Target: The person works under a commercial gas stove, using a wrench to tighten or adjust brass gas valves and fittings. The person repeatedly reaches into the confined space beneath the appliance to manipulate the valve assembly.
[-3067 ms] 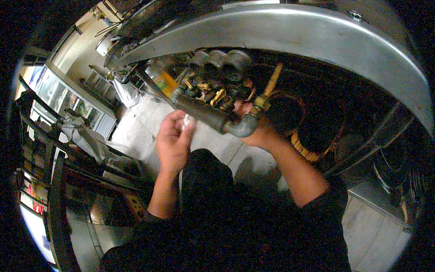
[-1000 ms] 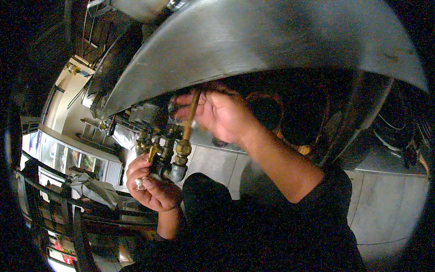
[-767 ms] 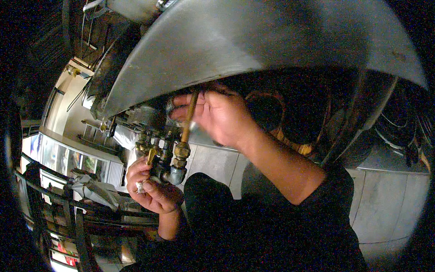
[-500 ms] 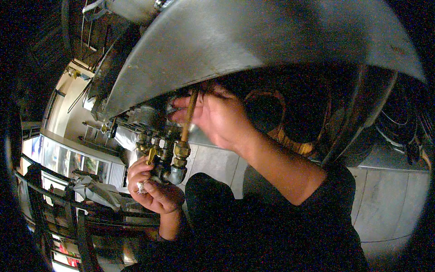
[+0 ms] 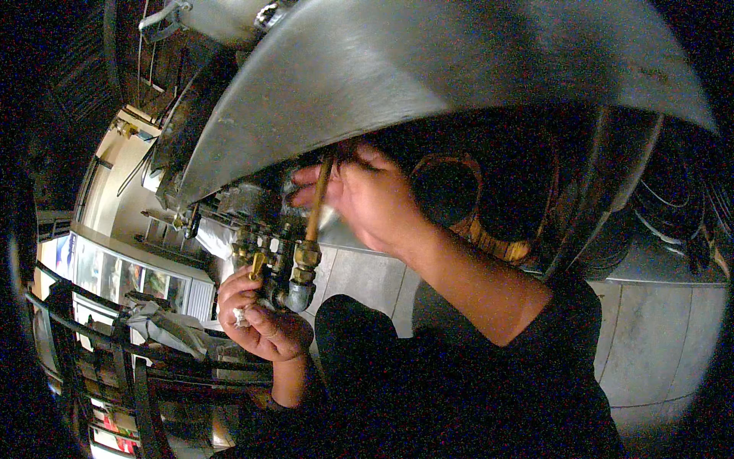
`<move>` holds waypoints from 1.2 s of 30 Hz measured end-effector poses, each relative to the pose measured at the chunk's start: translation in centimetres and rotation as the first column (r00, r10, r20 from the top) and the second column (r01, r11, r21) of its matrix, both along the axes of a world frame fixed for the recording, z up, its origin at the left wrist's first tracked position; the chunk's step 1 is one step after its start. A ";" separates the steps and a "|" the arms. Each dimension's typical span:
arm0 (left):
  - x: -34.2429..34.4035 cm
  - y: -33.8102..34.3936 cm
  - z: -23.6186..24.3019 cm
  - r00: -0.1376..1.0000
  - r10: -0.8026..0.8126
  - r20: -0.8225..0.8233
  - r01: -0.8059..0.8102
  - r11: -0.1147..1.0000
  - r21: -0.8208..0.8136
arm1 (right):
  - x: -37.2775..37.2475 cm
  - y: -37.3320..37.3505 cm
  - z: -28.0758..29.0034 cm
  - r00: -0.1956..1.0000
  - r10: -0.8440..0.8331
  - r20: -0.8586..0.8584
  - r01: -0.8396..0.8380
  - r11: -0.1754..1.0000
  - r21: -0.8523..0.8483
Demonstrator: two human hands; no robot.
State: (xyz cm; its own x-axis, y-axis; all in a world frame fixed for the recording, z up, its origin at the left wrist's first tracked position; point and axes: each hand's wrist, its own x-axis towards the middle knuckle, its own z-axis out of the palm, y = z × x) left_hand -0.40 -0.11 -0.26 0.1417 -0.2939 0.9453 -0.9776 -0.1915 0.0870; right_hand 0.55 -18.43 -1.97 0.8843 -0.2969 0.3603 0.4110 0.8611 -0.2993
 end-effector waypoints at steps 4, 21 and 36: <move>0.1 0.0 0.0 1.000 0.001 0.010 -0.001 1.000 0.000 | -0.1 0.0 0.2 1.000 -0.007 0.012 0.007 1.000 0.000; 0.2 -0.7 0.3 0.998 0.033 0.061 -0.029 0.998 -0.057 | -0.2 -0.1 0.2 1.000 -0.026 0.007 0.026 1.000 -0.009; 0.2 -0.6 0.2 0.998 0.043 0.055 -0.040 0.998 -0.051 | -0.3 0.0 0.3 0.999 -0.020 -0.026 0.019 1.000 -0.016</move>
State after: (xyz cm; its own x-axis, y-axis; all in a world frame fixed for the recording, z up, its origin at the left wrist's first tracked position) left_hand -0.18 -0.73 -0.02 0.0990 -0.2409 0.9655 -0.9725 -0.2289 0.0425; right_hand 0.27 -18.46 -1.62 0.8876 -0.3086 0.3418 0.4195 0.8481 -0.3236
